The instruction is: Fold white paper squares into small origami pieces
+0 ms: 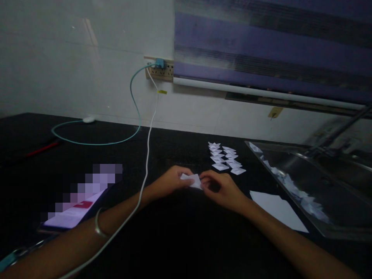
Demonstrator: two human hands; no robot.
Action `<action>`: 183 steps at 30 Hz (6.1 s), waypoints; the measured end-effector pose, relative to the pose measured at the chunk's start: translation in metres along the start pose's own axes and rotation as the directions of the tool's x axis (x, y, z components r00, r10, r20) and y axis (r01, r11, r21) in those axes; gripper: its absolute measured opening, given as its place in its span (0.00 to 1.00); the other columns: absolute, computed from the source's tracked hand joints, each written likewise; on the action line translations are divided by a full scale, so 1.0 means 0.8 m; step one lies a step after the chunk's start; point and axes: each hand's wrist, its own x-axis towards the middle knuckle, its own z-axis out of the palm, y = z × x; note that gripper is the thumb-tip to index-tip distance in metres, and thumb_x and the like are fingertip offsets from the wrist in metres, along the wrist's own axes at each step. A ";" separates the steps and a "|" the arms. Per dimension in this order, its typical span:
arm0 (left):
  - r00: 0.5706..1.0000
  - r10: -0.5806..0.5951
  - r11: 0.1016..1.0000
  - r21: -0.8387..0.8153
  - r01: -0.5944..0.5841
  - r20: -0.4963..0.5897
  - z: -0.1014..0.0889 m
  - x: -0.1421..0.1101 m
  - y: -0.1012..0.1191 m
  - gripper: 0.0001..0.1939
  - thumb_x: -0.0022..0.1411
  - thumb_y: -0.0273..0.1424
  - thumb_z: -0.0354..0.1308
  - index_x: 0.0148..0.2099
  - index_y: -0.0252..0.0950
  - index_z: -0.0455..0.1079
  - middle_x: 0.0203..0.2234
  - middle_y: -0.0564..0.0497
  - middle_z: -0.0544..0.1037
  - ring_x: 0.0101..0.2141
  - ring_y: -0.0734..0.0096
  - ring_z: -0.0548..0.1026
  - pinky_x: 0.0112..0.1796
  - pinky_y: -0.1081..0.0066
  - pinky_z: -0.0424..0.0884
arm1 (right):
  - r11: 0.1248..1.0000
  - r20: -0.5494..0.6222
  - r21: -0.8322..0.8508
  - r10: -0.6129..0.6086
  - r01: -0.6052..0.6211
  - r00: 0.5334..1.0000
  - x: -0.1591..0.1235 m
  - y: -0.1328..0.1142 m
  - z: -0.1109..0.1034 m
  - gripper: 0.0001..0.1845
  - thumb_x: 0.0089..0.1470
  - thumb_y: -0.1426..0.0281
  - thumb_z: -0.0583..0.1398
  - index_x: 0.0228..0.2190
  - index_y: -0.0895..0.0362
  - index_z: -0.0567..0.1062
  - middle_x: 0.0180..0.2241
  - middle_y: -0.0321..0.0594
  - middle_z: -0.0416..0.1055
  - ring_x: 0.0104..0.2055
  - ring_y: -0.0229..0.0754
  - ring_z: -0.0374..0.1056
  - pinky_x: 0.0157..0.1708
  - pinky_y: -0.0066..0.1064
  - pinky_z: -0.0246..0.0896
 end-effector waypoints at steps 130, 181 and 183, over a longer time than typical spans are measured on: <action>0.992 0.127 0.925 0.359 -0.123 0.012 0.024 -0.013 0.015 0.19 0.73 0.37 0.42 0.29 0.37 0.60 0.22 0.56 0.65 0.23 0.74 0.63 0.27 0.71 0.55 | 0.822 -0.279 0.528 0.406 -0.215 0.870 0.000 -0.030 0.018 0.12 0.56 0.61 0.63 0.30 0.57 0.74 0.19 0.33 0.67 0.22 0.34 0.62 0.23 0.26 0.57; 0.963 0.077 0.801 0.559 -0.214 0.258 0.020 -0.016 0.016 0.05 0.64 0.28 0.56 0.41 0.37 0.72 0.35 0.51 0.80 0.33 0.70 0.77 0.33 0.75 0.67 | 0.956 -0.130 0.186 0.253 -0.227 0.959 -0.009 -0.048 0.031 0.12 0.52 0.63 0.68 0.36 0.57 0.75 0.27 0.34 0.71 0.27 0.36 0.67 0.26 0.27 0.62; 0.969 0.071 0.800 0.567 -0.198 0.238 0.020 -0.017 0.017 0.06 0.64 0.28 0.56 0.42 0.37 0.72 0.36 0.50 0.80 0.33 0.69 0.77 0.33 0.74 0.67 | 0.969 -0.170 0.087 0.242 -0.230 0.955 -0.011 -0.050 0.032 0.12 0.52 0.64 0.67 0.34 0.56 0.72 0.25 0.32 0.67 0.25 0.35 0.64 0.24 0.27 0.59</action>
